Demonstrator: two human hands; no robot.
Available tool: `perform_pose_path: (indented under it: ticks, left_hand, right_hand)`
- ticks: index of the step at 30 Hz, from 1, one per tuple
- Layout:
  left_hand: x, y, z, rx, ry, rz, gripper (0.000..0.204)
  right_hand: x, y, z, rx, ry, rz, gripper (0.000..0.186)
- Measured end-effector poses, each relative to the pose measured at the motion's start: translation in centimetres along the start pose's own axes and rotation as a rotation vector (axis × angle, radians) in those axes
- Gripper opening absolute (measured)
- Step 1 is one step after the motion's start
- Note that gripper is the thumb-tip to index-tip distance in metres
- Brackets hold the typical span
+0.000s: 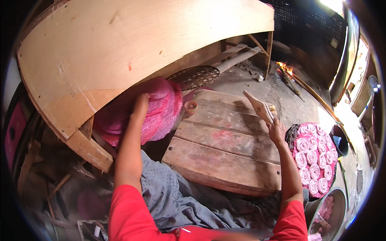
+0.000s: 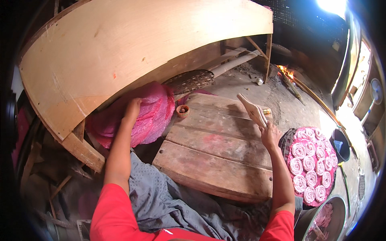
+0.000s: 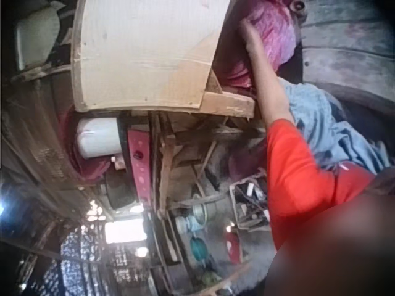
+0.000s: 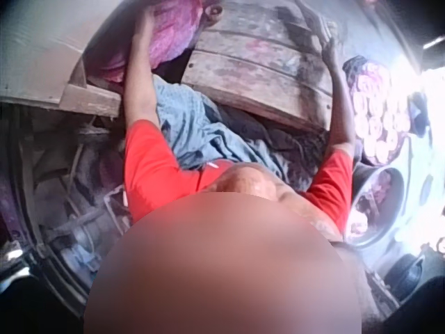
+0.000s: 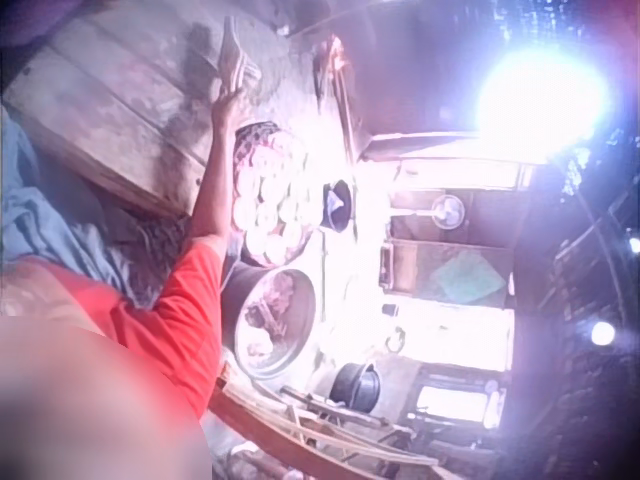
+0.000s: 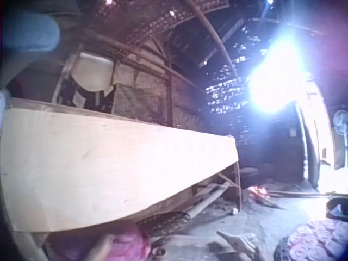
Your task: The person scoops pink dough from a metal bowl, places it on a wooden board, and uses a wooden tool to roll and shape the dough into rose-like spirals. The finished rolls are arranged on a woven tray.
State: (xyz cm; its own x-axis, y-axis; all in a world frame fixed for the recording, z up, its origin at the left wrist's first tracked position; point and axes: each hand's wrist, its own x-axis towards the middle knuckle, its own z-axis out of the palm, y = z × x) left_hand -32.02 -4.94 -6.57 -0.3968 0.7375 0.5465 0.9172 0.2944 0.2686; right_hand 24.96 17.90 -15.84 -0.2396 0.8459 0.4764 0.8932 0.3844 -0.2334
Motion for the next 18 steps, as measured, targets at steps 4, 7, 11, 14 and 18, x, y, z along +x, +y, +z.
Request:
perform_pose_path:
  ticks: [4,7,11,14,18]
  left_hand:
    - [-0.1,8.5,-2.9,0.195,0.217,0.209,0.018]
    - [-3.4,17.8,-3.9,0.136,0.271,0.46,0.011]
    - [-10.1,26.4,-2.8,0.112,-0.098,0.626,0.016]
    - [-14.7,29.3,-0.3,0.039,-0.232,0.819,0.015]
    - [-18.4,31.0,3.6,0.045,-0.535,0.908,0.023]
  right_hand:
    - [1.6,-1.2,-3.5,0.24,0.161,-0.001,0.043]
    - [3.1,-1.7,-8.4,0.414,0.206,0.065,0.044]
    - [2.1,-1.3,-14.2,0.395,0.311,0.052,0.049]
    - [0.0,-1.0,-16.2,0.48,0.247,0.197,0.057]
    - [-2.9,-1.0,-16.0,0.596,0.213,0.232,0.059]
